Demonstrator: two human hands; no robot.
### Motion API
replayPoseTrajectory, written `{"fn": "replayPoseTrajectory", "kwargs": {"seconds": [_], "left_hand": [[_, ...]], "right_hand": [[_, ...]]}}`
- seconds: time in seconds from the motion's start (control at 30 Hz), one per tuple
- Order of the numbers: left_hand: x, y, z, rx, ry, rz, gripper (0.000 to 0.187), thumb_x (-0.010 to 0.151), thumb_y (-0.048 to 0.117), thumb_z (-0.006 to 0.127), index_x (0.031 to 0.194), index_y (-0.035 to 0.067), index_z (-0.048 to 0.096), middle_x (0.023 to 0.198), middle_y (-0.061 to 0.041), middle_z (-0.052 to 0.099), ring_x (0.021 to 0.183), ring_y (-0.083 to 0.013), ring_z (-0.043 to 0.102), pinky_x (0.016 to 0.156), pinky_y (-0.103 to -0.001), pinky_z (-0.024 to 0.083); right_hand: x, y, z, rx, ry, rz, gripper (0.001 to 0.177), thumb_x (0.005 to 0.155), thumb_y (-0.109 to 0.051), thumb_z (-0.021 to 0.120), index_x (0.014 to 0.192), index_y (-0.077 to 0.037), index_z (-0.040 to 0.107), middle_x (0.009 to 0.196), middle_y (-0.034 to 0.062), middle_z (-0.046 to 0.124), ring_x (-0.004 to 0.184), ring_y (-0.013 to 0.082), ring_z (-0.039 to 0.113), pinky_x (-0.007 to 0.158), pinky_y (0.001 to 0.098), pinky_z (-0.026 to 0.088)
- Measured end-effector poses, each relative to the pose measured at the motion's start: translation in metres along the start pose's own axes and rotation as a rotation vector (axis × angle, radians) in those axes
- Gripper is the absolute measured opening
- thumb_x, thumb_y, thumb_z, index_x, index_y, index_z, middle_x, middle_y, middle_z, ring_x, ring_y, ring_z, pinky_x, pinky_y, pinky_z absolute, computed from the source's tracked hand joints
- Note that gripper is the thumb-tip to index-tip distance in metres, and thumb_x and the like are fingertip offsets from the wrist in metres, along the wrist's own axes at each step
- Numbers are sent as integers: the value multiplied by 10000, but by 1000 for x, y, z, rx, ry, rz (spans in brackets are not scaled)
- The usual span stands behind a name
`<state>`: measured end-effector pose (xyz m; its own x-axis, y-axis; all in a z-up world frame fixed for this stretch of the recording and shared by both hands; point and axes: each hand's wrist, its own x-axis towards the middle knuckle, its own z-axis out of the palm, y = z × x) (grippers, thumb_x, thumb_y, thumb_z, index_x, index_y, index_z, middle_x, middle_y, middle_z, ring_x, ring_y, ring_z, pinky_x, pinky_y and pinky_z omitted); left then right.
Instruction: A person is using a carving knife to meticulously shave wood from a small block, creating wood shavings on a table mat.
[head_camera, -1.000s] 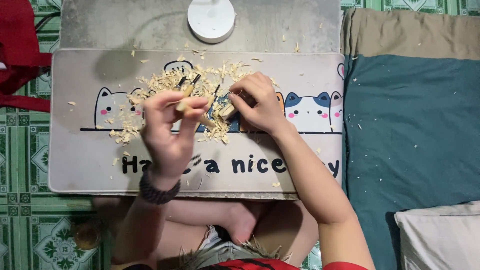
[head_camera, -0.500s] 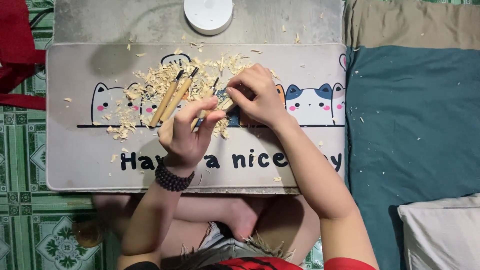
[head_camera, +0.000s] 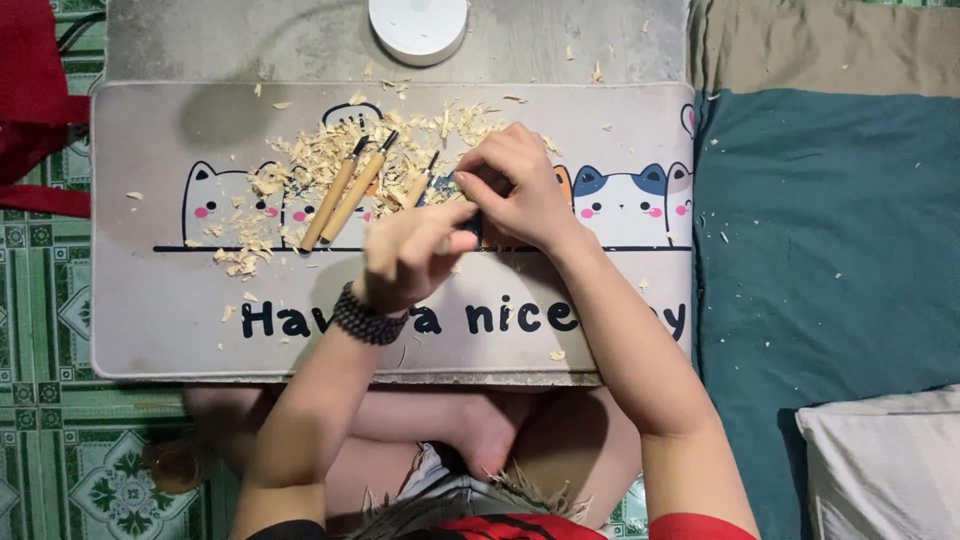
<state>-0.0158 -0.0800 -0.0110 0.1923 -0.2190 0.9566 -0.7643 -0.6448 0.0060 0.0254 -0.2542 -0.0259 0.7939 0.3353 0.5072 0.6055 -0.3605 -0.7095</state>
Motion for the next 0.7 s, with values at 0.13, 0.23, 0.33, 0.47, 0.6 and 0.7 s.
{"fn": "replayPoseTrajectory", "kwargs": {"seconds": [0.13, 0.23, 0.33, 0.47, 0.6, 0.7], "left_hand": [[-10, 4, 26, -133, 80, 30, 227, 1012, 216, 651, 963, 48, 506, 748, -55, 670, 515, -192, 590, 556, -266, 543], [-3, -17, 24, -375, -48, -43, 227, 1009, 102, 652, 1058, 59, 435, 783, -26, 663, 531, -151, 565, 457, -302, 486], [17, -16, 29, -144, 53, 113, 193, 964, 68, 650, 918, 91, 463, 611, 7, 547, 406, -141, 493, 458, -235, 494], [4, -19, 41, 47, 174, 85, 150, 825, -22, 644, 865, 72, 534, 643, 37, 542, 431, -103, 492, 457, -225, 494], [-12, -23, 33, -345, -57, -133, 220, 1024, 119, 630, 1088, 35, 437, 796, -57, 623, 542, -190, 551, 505, -333, 493], [-13, -24, 35, -309, -48, -167, 245, 1024, 131, 640, 1106, 32, 432, 854, -67, 626, 562, -194, 563, 521, -335, 503]], "right_hand": [[-2, 5, 0, -15, -13, -26, 50, 976, -193, 751, 974, -157, 716, 861, 13, 639, 892, 249, 575, 870, 369, 409], [-3, 9, 0, -23, -25, -43, 36, 979, -178, 744, 990, -159, 716, 867, 14, 640, 890, 253, 572, 865, 371, 409], [-1, 4, -1, -24, -21, -49, 64, 986, -212, 743, 989, -157, 710, 860, 37, 618, 883, 273, 567, 851, 378, 409], [-4, 10, 1, -9, -12, -44, 121, 1012, -293, 719, 990, -174, 714, 859, 18, 609, 892, 263, 570, 847, 366, 401], [-1, 1, -1, -16, -1, -45, 126, 1011, -293, 718, 979, -172, 710, 854, 25, 606, 884, 268, 570, 848, 372, 404], [2, -11, -4, -42, -18, -3, 149, 972, -271, 714, 935, -129, 686, 851, 18, 600, 890, 234, 522, 886, 362, 375]]}}
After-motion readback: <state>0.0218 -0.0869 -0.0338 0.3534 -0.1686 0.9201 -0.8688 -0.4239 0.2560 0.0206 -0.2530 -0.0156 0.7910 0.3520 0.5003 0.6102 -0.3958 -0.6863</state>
